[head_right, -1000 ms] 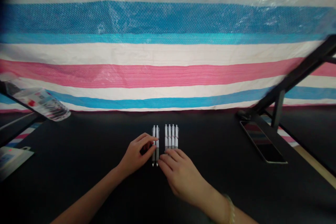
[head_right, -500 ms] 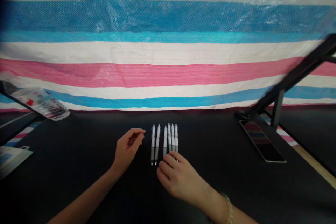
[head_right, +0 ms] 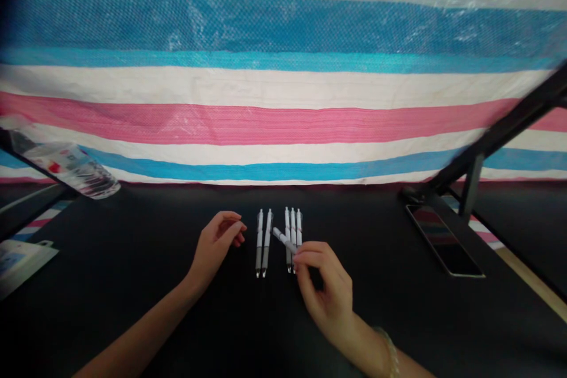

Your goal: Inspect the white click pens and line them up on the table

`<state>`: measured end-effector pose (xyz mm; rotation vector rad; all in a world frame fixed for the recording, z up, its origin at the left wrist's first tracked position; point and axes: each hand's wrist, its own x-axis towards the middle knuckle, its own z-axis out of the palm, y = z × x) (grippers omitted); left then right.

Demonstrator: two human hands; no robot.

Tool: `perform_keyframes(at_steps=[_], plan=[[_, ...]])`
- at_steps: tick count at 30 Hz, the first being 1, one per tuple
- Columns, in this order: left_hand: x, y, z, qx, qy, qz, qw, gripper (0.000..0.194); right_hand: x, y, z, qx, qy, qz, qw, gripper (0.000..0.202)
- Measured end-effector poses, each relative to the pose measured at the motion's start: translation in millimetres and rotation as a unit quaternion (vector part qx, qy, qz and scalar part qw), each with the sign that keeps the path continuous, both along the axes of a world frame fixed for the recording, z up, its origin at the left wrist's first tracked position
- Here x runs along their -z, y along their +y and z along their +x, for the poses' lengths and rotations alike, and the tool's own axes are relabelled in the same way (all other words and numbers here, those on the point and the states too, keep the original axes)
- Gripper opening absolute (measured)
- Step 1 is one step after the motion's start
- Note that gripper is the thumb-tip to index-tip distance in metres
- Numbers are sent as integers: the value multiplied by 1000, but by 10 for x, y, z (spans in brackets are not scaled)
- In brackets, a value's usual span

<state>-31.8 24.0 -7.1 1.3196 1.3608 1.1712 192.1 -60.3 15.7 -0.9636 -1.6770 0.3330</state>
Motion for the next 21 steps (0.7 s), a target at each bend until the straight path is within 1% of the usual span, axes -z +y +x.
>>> perform_keyframes(at_steps=[2, 4, 5, 7, 9, 11, 12, 14, 16, 18, 21], plan=[[28, -23, 16, 44, 102, 12, 994, 14, 19, -14, -20, -20, -2, -12, 1000, 24], [44, -65, 38, 93, 194, 60, 975, 14, 38, -32, -31, -31, -4, -12, 999, 25], [46, -87, 49, 112, 220, 83, 966, 15, 47, -40, -31, -30, -4, -11, 999, 25], [42, -116, 63, 130, 236, 105, 957, 16, 60, -49, -22, -14, 11, -12, 1000, 25], [28, -122, 66, 116, 225, 102, 962, 15, 61, -51, -11, 12, 59, -24, 998, 23], [11, -111, 65, 97, 180, 77, 976, 12, 41, -57, -9, 35, 127, -32, 991, 20], [4, -104, 66, 95, 141, 55, 984, 13, 25, -64, -15, 42, 157, -29, 986, 20], [-8, -96, 76, 111, 42, -2, 993, 21, -11, -96, -41, 43, 191, -13, 980, 20], [-17, -100, 96, 139, -62, -65, 986, 33, -34, -147, -81, 28, 199, -4, 980, 20], [-31, -109, 113, 161, -145, -112, 970, 41, -32, -204, -128, -1, 203, -22, 979, 20], [-72, -107, 110, 163, -223, -136, 951, 40, 6, -268, -199, -45, 217, -84, 972, 18]])
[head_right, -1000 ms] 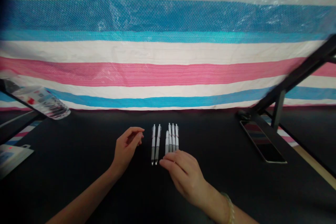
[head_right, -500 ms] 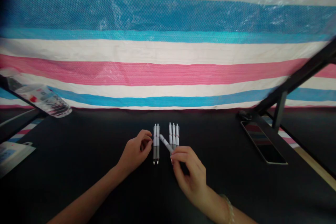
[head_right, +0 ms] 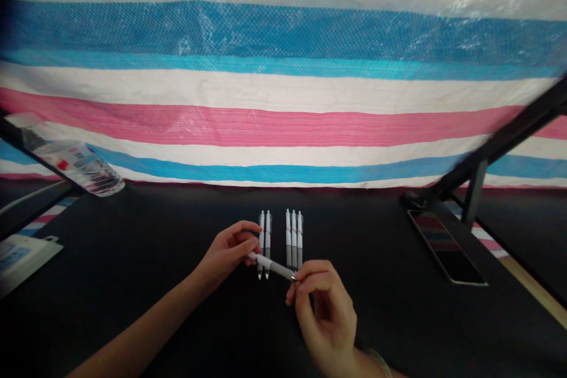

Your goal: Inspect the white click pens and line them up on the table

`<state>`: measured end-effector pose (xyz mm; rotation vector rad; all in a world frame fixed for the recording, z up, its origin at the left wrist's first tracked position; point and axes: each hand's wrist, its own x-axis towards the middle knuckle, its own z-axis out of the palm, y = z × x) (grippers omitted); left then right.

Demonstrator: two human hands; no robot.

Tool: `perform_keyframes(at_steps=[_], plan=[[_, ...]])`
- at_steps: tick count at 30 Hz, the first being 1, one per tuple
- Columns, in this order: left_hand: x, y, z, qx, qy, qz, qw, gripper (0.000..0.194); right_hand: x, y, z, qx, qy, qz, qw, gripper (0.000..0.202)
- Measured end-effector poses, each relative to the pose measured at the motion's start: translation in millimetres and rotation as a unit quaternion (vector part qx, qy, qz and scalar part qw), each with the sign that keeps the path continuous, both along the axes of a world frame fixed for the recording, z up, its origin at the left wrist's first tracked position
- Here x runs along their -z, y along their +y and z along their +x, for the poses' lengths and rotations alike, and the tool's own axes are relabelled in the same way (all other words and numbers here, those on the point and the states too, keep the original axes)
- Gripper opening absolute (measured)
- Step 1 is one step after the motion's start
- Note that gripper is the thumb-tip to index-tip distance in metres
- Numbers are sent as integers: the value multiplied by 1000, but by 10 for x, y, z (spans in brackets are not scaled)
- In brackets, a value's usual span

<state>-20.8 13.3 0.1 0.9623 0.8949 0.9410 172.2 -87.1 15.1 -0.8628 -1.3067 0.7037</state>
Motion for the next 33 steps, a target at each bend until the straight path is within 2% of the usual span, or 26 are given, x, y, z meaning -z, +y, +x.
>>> perform_keyframes(at_steps=[4, 7, 9, 12, 14, 15, 17, 21, 25, 28, 33], plan=[[-73, 54, -59, -55, -88, -24, 994, 38, 57, -14, -83, -54, 51, -97, 992, 12], [-105, 103, -107, -61, -132, -33, 989, 34, 96, 7, -136, -155, 127, -183, 962, 7], [-106, 124, -132, -51, -146, -39, 987, 33, 128, 22, -162, -247, 189, -255, 916, 23], [-93, 134, -155, -29, -147, -55, 987, 35, 189, 24, -185, -368, 267, -384, 804, 41], [-87, 124, -160, 1, -138, -63, 988, 36, 240, 3, -192, -421, 292, -447, 734, 47], [-87, 115, -159, 22, -131, -66, 989, 36, 268, -14, -194, -439, 295, -464, 710, 48], [-91, 93, -154, 66, -114, -72, 989, 35, 318, -54, -195, -463, 292, -481, 685, 47], [-94, 61, -143, 118, -94, -74, 986, 32, 342, -107, -191, -478, 285, -502, 662, 41], [-77, 52, -136, 138, -93, -71, 983, 33, 286, -105, -191, -512, 276, -497, 644, 49], [-75, 41, -125, 147, -91, -67, 983, 35, 282, -107, -196, -514, 245, -499, 653, 53], [-97, 25, -107, 134, -63, -61, 987, 35, 300, -85, -210, -463, 180, -511, 701, 45]])
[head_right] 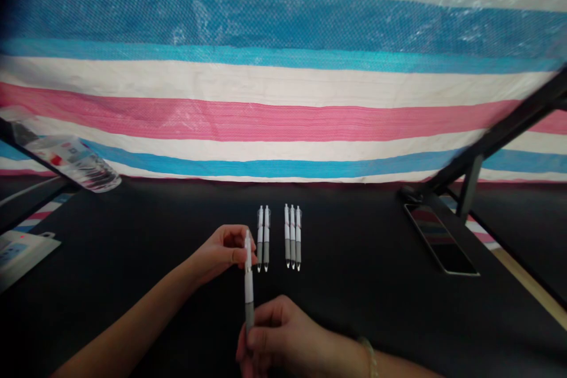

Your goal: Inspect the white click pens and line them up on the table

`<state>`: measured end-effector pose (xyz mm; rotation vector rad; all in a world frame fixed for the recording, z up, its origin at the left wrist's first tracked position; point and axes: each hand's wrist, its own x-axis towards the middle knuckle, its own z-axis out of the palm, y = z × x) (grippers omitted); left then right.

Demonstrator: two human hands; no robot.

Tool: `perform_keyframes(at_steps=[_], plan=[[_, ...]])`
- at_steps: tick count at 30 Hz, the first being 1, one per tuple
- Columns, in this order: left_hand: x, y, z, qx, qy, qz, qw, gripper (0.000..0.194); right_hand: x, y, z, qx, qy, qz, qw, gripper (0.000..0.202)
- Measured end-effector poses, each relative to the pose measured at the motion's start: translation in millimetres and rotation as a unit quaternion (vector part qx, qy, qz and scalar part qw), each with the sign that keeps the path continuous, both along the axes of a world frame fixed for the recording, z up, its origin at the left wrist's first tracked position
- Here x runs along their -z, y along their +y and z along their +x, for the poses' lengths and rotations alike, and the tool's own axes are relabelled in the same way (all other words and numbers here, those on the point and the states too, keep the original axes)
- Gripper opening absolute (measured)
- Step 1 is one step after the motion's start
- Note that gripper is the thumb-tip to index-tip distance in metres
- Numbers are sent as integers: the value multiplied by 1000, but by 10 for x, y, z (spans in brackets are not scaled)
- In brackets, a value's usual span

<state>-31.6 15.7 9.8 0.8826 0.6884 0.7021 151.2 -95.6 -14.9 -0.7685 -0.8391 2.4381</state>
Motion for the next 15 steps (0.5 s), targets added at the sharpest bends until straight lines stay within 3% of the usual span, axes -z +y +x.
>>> perform_keyframes(at_steps=[5, 9, 15], plan=[[2, 34, -17, -24, 33, 25, 999, 35, -24, 55, 0, 26, -101, 13, 994, 46], [11, 65, -54, -14, 6, 17, 1000, 37, -6, 72, 20, 23, -13, -5, 1000, 54], [40, 59, -41, -25, -8, 2, 1000, 36, -16, 110, 46, 58, 35, -38, 997, 37]])
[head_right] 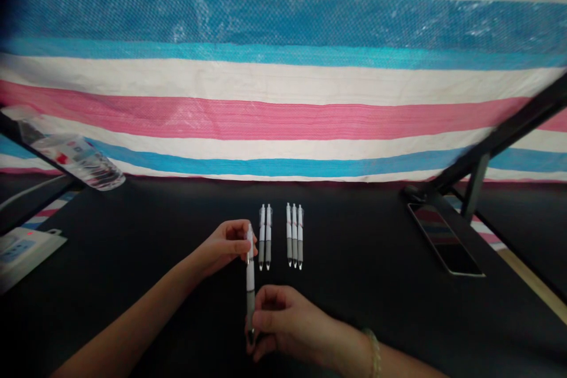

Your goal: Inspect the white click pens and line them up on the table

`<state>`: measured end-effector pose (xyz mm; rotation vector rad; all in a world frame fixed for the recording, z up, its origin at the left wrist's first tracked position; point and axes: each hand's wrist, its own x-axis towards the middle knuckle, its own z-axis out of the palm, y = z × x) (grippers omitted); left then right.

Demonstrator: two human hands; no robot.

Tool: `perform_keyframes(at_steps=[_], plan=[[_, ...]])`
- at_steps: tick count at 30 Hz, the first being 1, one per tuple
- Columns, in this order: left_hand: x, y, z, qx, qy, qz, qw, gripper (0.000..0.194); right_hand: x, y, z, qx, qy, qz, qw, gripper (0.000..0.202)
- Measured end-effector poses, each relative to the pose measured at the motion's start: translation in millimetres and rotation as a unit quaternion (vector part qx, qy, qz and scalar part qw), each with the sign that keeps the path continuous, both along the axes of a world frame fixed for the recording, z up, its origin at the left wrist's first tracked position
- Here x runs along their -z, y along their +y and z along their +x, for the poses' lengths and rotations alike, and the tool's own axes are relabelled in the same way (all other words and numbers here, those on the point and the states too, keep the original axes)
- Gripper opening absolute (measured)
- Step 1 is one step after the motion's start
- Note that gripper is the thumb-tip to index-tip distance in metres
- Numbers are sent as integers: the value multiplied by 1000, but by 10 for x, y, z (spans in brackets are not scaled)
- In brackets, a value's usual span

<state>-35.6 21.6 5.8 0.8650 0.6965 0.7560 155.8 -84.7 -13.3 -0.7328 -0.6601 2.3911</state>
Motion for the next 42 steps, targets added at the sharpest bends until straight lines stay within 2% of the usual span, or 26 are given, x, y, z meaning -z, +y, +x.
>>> perform_keyframes(at_steps=[7, 19, 27, 30, 42], plan=[[-1, 1, 12, 4, 7, 6, 1000, 35, -50, 6, 12, -15, -9, -9, 1000, 33], [17, 17, 6, -4, 12, 6, 1000, 38, -25, 15, 21, -17, 0, -27, 999, 34], [19, 19, 2, -4, 11, 8, 1000, 37, -45, 19, 23, -23, 8, -12, 1000, 31], [34, 24, -2, -5, 10, 9, 1000, 36, -51, 19, 19, -18, 9, -5, 1000, 38], [18, 26, -5, -18, 16, 4, 1000, 38, -42, 19, 42, -25, 6, -9, 1000, 32]])
